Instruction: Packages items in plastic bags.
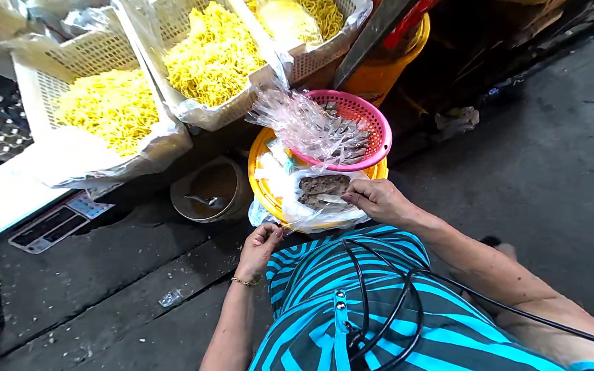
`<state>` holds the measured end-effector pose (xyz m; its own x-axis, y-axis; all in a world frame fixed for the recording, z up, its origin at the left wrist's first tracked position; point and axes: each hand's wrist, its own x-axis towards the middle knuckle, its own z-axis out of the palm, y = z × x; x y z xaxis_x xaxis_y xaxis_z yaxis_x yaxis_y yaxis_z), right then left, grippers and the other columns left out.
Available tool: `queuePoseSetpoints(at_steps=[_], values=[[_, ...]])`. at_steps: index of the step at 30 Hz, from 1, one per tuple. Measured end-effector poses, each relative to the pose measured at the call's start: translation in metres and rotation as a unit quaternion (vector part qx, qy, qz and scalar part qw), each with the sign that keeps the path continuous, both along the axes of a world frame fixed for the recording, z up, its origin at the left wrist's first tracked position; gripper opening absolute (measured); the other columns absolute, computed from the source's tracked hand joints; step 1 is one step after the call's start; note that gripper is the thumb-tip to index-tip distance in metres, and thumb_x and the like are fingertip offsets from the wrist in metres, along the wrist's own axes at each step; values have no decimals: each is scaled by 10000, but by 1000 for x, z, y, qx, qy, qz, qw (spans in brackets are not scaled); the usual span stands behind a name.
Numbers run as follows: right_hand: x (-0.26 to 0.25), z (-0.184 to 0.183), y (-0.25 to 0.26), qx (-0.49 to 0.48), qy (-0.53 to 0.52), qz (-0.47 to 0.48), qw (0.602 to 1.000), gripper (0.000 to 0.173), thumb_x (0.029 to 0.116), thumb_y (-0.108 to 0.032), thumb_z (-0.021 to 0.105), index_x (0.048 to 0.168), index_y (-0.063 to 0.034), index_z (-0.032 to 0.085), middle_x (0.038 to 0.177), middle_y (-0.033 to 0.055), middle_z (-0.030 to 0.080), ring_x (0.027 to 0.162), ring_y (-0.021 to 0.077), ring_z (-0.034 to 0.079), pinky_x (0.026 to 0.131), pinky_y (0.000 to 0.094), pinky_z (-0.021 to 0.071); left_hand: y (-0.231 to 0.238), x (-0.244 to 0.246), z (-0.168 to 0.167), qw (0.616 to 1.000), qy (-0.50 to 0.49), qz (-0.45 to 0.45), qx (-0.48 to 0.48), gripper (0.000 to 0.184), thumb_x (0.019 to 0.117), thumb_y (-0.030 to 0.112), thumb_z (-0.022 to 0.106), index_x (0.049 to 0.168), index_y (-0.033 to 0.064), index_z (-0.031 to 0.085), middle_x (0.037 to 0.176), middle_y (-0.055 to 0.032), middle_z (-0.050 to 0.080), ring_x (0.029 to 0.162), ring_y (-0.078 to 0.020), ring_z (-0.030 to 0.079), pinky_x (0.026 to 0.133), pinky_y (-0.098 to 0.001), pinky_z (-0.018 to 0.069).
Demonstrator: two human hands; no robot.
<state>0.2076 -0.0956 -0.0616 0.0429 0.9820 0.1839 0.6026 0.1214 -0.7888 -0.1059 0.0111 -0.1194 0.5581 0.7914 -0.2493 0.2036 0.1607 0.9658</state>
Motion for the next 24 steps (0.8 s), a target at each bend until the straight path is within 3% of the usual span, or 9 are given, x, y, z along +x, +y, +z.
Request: queuePoseSetpoints(at_steps=[7, 9, 10, 11, 14, 16, 18, 21, 24], values=[[-7, -6, 3, -17, -42, 28, 999, 357, 1049, -293, 545, 788, -68, 636, 617, 11, 528, 560, 137, 523, 538, 348, 436, 0, -17, 4, 987, 148, -65, 23, 364, 1089, 219, 411, 805, 137, 622, 698, 123, 572, 600, 40, 502, 592, -146, 439], [-13, -12, 4, -44, -61, 48, 996, 311, 1050, -266, 560, 853, -52, 669, 690, 52, 600, 632, 194, 606, 589, 421, 505, 6, -24, 14, 947, 284, -126, 87, 339, 1099, 268, 452, 992, 75, 710, 914, 12, 675, 841, -66, 627, 806, -286, 519], [-19, -15, 5, -61, -66, 66, 994, 280, 1048, -243, 572, 904, -33, 690, 763, 89, 654, 707, 238, 662, 651, 475, 551, 8, -26, 18, 923, 328, -149, 133, 345, 1090, 289, 481, 1166, 62, 728, 1158, -83, 707, 1094, -203, 660, 995, -453, 504], [-25, -18, 6, -82, -67, 88, 990, 264, 1051, -226, 573, 967, -18, 712, 850, 120, 700, 796, 274, 702, 731, 514, 574, 8, -25, 20, 907, 342, -159, 187, 381, 1079, 320, 496, 1284, 66, 693, 1328, -143, 657, 1249, -321, 606, 1076, -584, 430], [-41, -28, 8, -124, -66, 156, 978, 279, 1068, -223, 540, 1050, -2, 709, 968, 161, 715, 931, 314, 709, 837, 540, 556, -6, 2, 24, 903, 271, -158, 295, 482, 1046, 394, 538, 1394, 71, 624, 1467, -134, 575, 1359, -348, 529, 1138, -608, 358], [-45, -30, 9, -133, -47, 164, 976, 284, 1071, -226, 531, 1053, -2, 705, 952, 165, 712, 919, 321, 706, 826, 550, 549, -18, 30, 29, 929, 175, -187, 266, 453, 1030, 330, 590, 1389, 54, 620, 1401, -106, 628, 1328, -264, 558, 1161, -528, 372], [-40, -24, 7, -131, -12, 136, 982, 265, 1064, -206, 540, 1015, -1, 700, 872, 139, 696, 833, 281, 691, 786, 511, 557, -23, 51, 19, 948, 89, -199, 234, 328, 1032, 228, 599, 1278, 30, 688, 1212, -78, 724, 1160, -166, 660, 1112, -450, 446], [-21, -25, 4, -101, 33, 57, 993, 281, 1062, -193, 533, 936, 4, 689, 706, 89, 620, 640, 197, 602, 634, 420, 519, -23, 65, 5, 970, 52, -148, 185, 218, 1047, 141, 562, 1091, 2, 724, 939, -44, 741, 843, -56, 695, 837, -279, 581], [-3, -39, 2, -84, -31, -30, 996, 256, 1063, -217, 549, 982, -20, 691, 802, 114, 662, 710, 246, 651, 666, 476, 542, -20, 65, 1, 975, 84, -100, 179, 208, 1048, 142, 568, 1086, 30, 739, 944, -34, 753, 862, -56, 702, 847, -281, 578]])
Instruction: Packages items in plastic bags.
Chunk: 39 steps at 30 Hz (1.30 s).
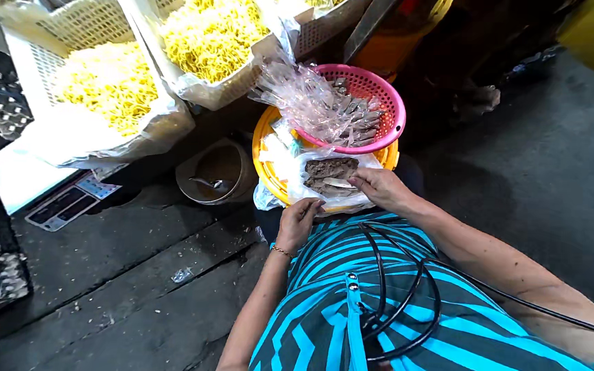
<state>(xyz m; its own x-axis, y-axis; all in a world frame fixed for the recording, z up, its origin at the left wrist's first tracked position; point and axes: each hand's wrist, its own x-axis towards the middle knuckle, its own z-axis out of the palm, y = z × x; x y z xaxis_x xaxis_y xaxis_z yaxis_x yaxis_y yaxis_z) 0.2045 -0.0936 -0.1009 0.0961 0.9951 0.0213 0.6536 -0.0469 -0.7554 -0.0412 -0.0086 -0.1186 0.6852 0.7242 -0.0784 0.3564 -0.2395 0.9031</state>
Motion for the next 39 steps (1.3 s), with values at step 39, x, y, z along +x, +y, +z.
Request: queuePoseSetpoints(at_steps=[39], values=[[-3, -45, 25, -126, -247, 140, 951, 184, 995, -127, 643, 1061, 33, 705, 1090, 230, 696, 1046, 424, 686, 841, 579, 567, 14, -22, -17, 983, -113, 59, 130, 83, 948, 140, 729, 985, 65, 720, 937, -21, 687, 930, -101, 655, 876, -285, 551]])
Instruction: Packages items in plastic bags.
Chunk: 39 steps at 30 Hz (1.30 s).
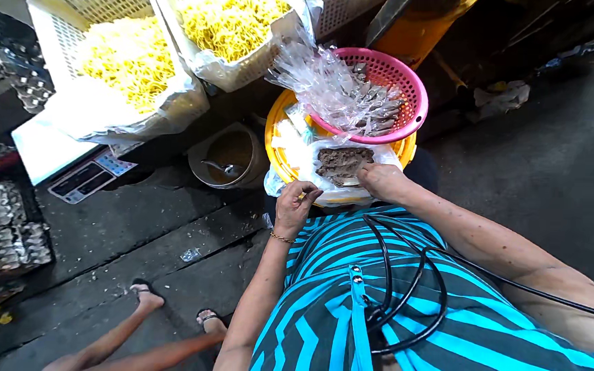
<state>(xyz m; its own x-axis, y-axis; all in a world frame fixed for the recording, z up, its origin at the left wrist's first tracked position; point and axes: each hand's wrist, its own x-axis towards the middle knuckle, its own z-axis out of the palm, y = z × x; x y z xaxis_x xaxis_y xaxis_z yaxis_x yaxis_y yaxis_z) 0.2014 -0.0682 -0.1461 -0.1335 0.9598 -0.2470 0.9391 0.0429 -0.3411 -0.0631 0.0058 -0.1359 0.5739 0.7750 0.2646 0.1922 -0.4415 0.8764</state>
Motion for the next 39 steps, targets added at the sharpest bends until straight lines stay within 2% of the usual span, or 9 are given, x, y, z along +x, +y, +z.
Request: queuePoseSetpoints(at_steps=[5, 8, 11, 16, 19, 23, 34, 39], values=[[21, 15, -15, 13, 50, -43, 998, 215, 992, -156, 669, 1106, 21, 715, 1069, 230, 702, 984, 424, 705, 831, 623, 563, 5, 3, -4, 997, 29, 7, 72, 105, 969, 140, 701, 994, 75, 781, 943, -44, 718, 962, -147, 647, 928, -329, 505], [35, 34, -25, 62, 107, -61, 991, 202, 988, -160, 679, 1113, -11, 729, 1028, 199, 713, 940, 392, 712, 816, 620, 564, 13, 7, -4, 994, 39, 1, 106, 117, 978, 150, 693, 1005, 84, 785, 991, -54, 726, 1011, -177, 652, 964, -372, 497], [44, 59, -33, 125, 136, -48, 982, 186, 987, -161, 674, 1091, -16, 725, 975, 168, 700, 840, 339, 700, 753, 568, 574, 20, 15, 0, 991, 49, -11, 120, 119, 976, 145, 692, 1014, 84, 787, 1023, -64, 727, 1042, -207, 654, 986, -413, 491], [51, 91, -38, 190, 135, -14, 972, 197, 993, -195, 665, 1099, -42, 728, 967, 134, 696, 782, 266, 683, 714, 475, 581, 27, 25, 5, 986, 55, -33, 154, 129, 975, 138, 683, 1017, 77, 789, 1012, -90, 731, 1018, -240, 667, 987, -455, 491], [52, 98, -37, 197, 126, 10, 972, 190, 993, -202, 657, 1084, -51, 727, 952, 115, 687, 779, 245, 676, 704, 445, 576, 29, 28, 7, 983, 63, -45, 164, 135, 980, 149, 677, 1009, 89, 795, 1013, -86, 733, 1027, -250, 668, 993, -465, 490], [51, 99, -32, 191, 110, 28, 975, 165, 987, -180, 661, 1061, -49, 727, 971, 121, 701, 851, 274, 706, 738, 476, 587, 29, 30, 10, 982, 65, -53, 167, 129, 970, 137, 684, 1009, 95, 800, 1007, -84, 740, 1045, -262, 674, 1018, -480, 474], [49, 99, -22, 168, 58, 56, 983, 160, 992, -166, 660, 1071, -42, 722, 970, 140, 699, 887, 317, 715, 745, 510, 592, 33, 32, 13, 979, 81, -76, 172, 121, 961, 136, 698, 1012, 104, 803, 993, -76, 742, 1032, -255, 682, 1016, -492, 480], [43, 102, -16, 162, 21, 71, 984, 132, 963, -126, 689, 1048, -32, 729, 968, 151, 704, 893, 338, 722, 718, 524, 602, 36, 39, 12, 976, 104, -82, 174, 122, 963, 146, 693, 998, 117, 807, 967, -53, 750, 988, -224, 699, 1011, -486, 495]])
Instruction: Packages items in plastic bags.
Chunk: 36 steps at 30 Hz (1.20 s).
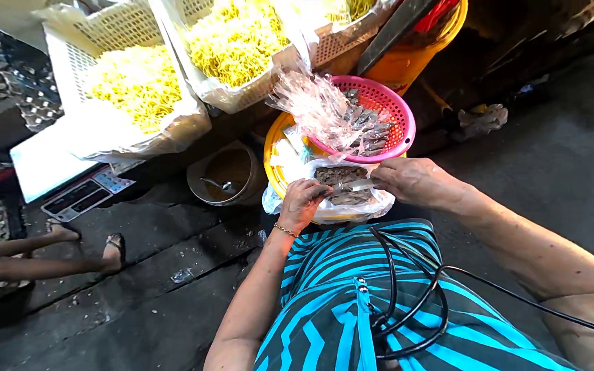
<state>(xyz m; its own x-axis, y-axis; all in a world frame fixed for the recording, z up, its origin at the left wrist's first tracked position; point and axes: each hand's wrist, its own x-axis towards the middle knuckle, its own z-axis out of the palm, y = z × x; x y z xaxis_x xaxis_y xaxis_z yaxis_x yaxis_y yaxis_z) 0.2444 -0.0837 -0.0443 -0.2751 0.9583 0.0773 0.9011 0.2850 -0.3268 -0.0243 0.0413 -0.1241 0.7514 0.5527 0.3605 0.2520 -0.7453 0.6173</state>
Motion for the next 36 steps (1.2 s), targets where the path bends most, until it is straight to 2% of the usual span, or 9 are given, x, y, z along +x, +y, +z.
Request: queuePoseSetpoints(at_steps=[4, 8, 11, 15, 19, 25, 29, 32, 36], values=[[-4, 2, 9, -23, -25, 8, 999, 138, 972, -143, 682, 1049, -37, 725, 1003, 148, 705, 932, 335, 717, 733, 518, 597, 1, 6, 0, 999, 2, 8, -49, 142, 957, 104, 679, 1023, 106, 804, 979, -41, 771, 975, -185, 718, 1031, -481, 492], [-10, 12, 18, -29, -34, 20, 999, 141, 991, -136, 652, 1033, -19, 719, 996, 162, 698, 944, 345, 712, 749, 513, 594, 0, 14, 4, 993, 7, 11, -118, 168, 968, 97, 664, 1075, 59, 788, 1006, -89, 771, 1005, -207, 723, 1026, -453, 507], [-15, 21, 23, -29, -63, 20, 997, 139, 991, -128, 653, 1038, -13, 718, 1019, 175, 694, 964, 357, 707, 754, 508, 591, -1, 20, 10, 984, 39, -4, -174, 236, 986, 172, 667, 1142, 17, 754, 1041, -119, 758, 1011, -197, 720, 994, -400, 539], [-26, 36, 23, -38, -115, 32, 992, 98, 974, -79, 656, 1016, -8, 708, 1019, 172, 683, 976, 348, 698, 785, 489, 588, -7, 27, 11, 973, 83, -5, -216, 368, 952, 228, 718, 1230, -12, 686, 1039, -123, 741, 1006, -212, 704, 995, -428, 528], [-45, 54, 22, -25, -162, 54, 985, 76, 942, -3, 647, 998, 8, 699, 1007, 173, 676, 967, 348, 698, 743, 481, 582, -15, 31, 7, 972, 96, -14, -215, 347, 988, 223, 660, 1216, -37, 641, 978, -137, 724, 945, -234, 708, 925, -434, 558], [-60, 72, 24, -26, -209, 80, 974, 78, 940, 16, 640, 986, 9, 702, 990, 169, 679, 973, 335, 698, 754, 463, 580, -21, 30, 5, 969, 81, -13, -234, 344, 1028, 259, 606, 1207, -32, 639, 1049, -161, 710, 985, -225, 695, 945, -404, 546], [-61, 67, 25, -36, -210, 88, 973, 100, 943, 17, 626, 1014, 6, 695, 972, 165, 669, 931, 329, 696, 706, 451, 570, -23, 25, 0, 975, 45, -20, -216, 361, 1027, 283, 606, 1165, -48, 651, 996, -173, 699, 919, -235, 681, 891, -403, 546], [-61, 64, 24, -54, -206, 92, 973, 170, 948, 13, 626, 1096, -14, 705, 1025, 150, 678, 954, 329, 688, 717, 466, 563, -24, 24, 2, 974, 31, -24, -223, 353, 1025, 284, 613, 1140, -47, 653, 968, -167, 691, 885, -218, 667, 864, -391, 542], [-60, 58, 22, -38, -204, 94, 974, 165, 936, 14, 653, 1086, -17, 714, 1021, 152, 680, 921, 341, 691, 685, 478, 567, -27, 25, 5, 974, 25, -31, -224, 301, 1018, 227, 633, 1132, -51, 651, 967, -169, 695, 882, -219, 680, 860, -391, 557]])
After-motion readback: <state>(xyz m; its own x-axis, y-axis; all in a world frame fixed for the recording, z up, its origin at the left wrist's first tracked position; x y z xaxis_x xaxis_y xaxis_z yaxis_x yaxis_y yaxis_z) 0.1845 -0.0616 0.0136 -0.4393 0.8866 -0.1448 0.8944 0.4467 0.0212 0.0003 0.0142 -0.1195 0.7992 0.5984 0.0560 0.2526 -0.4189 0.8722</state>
